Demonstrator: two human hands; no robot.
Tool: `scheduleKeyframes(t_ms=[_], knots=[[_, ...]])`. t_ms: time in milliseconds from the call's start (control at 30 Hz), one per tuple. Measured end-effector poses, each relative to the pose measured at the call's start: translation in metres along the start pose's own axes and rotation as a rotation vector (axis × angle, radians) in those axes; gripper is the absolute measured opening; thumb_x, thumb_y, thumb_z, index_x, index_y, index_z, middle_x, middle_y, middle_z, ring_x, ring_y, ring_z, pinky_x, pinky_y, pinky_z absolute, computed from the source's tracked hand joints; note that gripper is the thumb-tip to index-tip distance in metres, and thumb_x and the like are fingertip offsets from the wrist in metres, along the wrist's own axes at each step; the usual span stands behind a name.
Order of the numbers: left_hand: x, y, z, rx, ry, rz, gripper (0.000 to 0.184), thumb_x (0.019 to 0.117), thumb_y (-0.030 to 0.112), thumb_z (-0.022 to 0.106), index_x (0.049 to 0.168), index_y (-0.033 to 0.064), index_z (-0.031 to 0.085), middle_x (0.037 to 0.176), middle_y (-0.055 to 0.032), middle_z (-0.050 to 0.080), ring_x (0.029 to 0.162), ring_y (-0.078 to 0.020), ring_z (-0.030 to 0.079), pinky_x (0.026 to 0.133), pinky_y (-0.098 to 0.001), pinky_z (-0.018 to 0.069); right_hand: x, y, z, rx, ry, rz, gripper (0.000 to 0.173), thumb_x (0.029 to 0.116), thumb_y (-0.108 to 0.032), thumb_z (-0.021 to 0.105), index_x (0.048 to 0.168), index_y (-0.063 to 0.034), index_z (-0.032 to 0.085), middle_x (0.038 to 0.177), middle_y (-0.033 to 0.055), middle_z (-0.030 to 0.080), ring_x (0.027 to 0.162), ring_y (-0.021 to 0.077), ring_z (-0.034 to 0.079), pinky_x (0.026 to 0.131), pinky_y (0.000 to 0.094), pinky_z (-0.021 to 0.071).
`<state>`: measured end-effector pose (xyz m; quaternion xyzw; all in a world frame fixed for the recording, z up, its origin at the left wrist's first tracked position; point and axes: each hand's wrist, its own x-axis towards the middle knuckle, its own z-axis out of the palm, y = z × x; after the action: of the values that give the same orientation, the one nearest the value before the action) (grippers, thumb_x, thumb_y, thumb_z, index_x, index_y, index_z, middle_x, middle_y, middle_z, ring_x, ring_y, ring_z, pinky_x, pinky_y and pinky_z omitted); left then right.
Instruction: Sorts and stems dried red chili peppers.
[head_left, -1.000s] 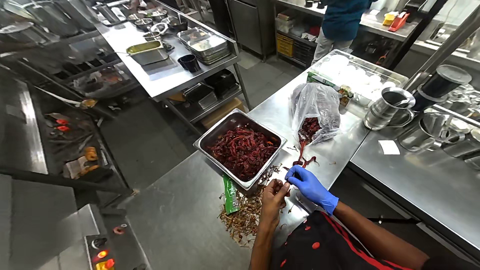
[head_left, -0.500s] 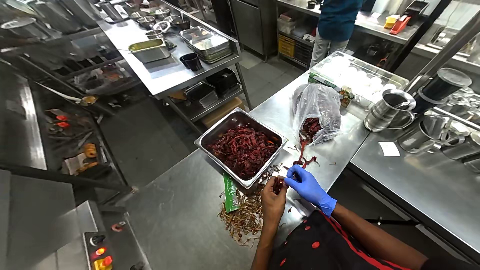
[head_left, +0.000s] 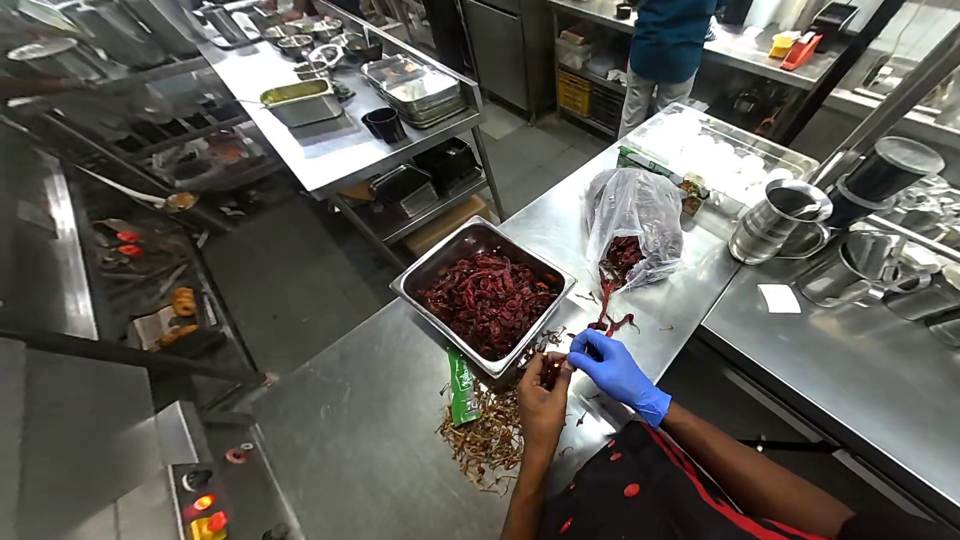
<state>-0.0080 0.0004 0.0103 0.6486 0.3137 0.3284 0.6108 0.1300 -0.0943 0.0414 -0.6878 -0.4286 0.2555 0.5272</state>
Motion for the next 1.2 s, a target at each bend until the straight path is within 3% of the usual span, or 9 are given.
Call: scheduleKeyframes(t_ms=[133,367,533,633,767,867,1000,1100,1200], knots=[[0.000,0.001,0.002,-0.082,-0.002,-0.062,0.023,0.0946,0.021,0.075,0.116,0.0163,0.073,0.096,-0.0086,0.073,0.068,-0.0215,0.064,0.054,-0.0321,0.0515,0.001,-0.003,0.005,-0.037,0.049,-0.046,0.019,0.1077,-0.025,0.051,0.108,-0.0160,0.069,0.084,0.0000,0.065,0.068,0.0118,0.061,0.059,0.0312,0.0539],[0.001,0.005,0.007,0.028,0.111,0.004,0.019,0.0902,0.020,0.080,0.109,0.0172,0.075,0.093,-0.0026,0.073,0.071,-0.0193,0.068,0.063,-0.0349,0.0601,-0.001,-0.005,0.010,-0.033,0.059,-0.013,0.018,0.1065,-0.025,0.053,0.105,-0.0166,0.069,0.081,0.0001,0.064,0.065,0.0125,0.059,0.056,0.0311,0.0520],[0.001,0.005,0.008,0.023,0.133,0.083,0.018,0.0914,0.011,0.077,0.108,0.0145,0.075,0.093,-0.0030,0.074,0.077,-0.0181,0.070,0.069,-0.0350,0.0620,-0.004,-0.008,0.016,-0.008,0.100,0.062,0.021,0.1030,-0.038,0.060,0.098,-0.0194,0.067,0.071,0.0004,0.059,0.057,0.0142,0.054,0.048,0.0323,0.0460],[-0.001,0.007,0.011,-0.033,0.109,0.074,0.014,0.0923,0.013,0.077,0.106,0.0143,0.075,0.092,-0.0048,0.073,0.074,-0.0191,0.068,0.064,-0.0339,0.0599,-0.004,-0.011,0.018,0.006,0.139,0.066,0.029,0.1059,-0.040,0.054,0.093,-0.0171,0.066,0.069,0.0016,0.056,0.056,0.0150,0.052,0.048,0.0331,0.0442],[0.002,0.009,0.006,-0.425,-0.041,-0.213,0.011,0.0954,0.015,0.071,0.105,0.0101,0.074,0.086,-0.0107,0.066,0.053,-0.0108,0.045,0.045,-0.0240,0.0352,-0.007,0.001,0.007,0.374,-0.081,0.162,0.031,0.1074,-0.039,0.051,0.091,-0.0146,0.061,0.071,0.0006,0.049,0.060,0.0102,0.046,0.055,0.0269,0.0415],[0.004,0.008,0.000,-0.721,-0.155,-0.393,0.008,0.0947,0.013,0.069,0.102,0.0102,0.072,0.080,-0.0060,0.063,0.050,-0.0048,0.041,0.043,-0.0200,0.0333,0.001,0.006,0.004,0.768,-0.269,0.286,0.022,0.1056,-0.032,0.051,0.089,-0.0182,0.056,0.068,-0.0057,0.044,0.057,0.0036,0.042,0.054,0.0198,0.0380],[0.006,0.004,-0.004,-0.889,-0.228,-0.453,0.007,0.0975,0.017,0.067,0.103,0.0133,0.071,0.074,-0.0007,0.057,0.047,-0.0031,0.040,0.043,-0.0184,0.0353,0.001,0.010,0.005,1.204,-0.410,0.258,0.027,0.1047,-0.030,0.048,0.080,-0.0207,0.053,0.069,-0.0063,0.045,0.062,0.0055,0.046,0.059,0.0206,0.0405],[0.008,0.004,-0.007,-0.813,-0.145,-0.428,0.012,0.1010,0.018,0.062,0.111,0.0153,0.069,0.087,-0.0040,0.061,0.049,-0.0043,0.040,0.042,-0.0186,0.0348,0.002,0.017,0.005,1.065,-0.353,0.302,0.031,0.1083,-0.036,0.041,0.085,-0.0197,0.054,0.071,-0.0056,0.045,0.061,0.0050,0.044,0.057,0.0201,0.0388],[0.014,0.008,-0.016,-0.712,-0.130,-0.425,0.021,0.1030,0.019,0.059,0.121,0.0177,0.068,0.093,-0.0051,0.062,0.051,-0.0056,0.041,0.044,-0.0197,0.0365,0.001,0.035,0.005,0.621,-0.248,0.404,0.032,0.1084,-0.036,0.044,0.096,-0.0138,0.063,0.076,-0.0015,0.055,0.060,0.0061,0.047,0.055,0.0214,0.0410]])
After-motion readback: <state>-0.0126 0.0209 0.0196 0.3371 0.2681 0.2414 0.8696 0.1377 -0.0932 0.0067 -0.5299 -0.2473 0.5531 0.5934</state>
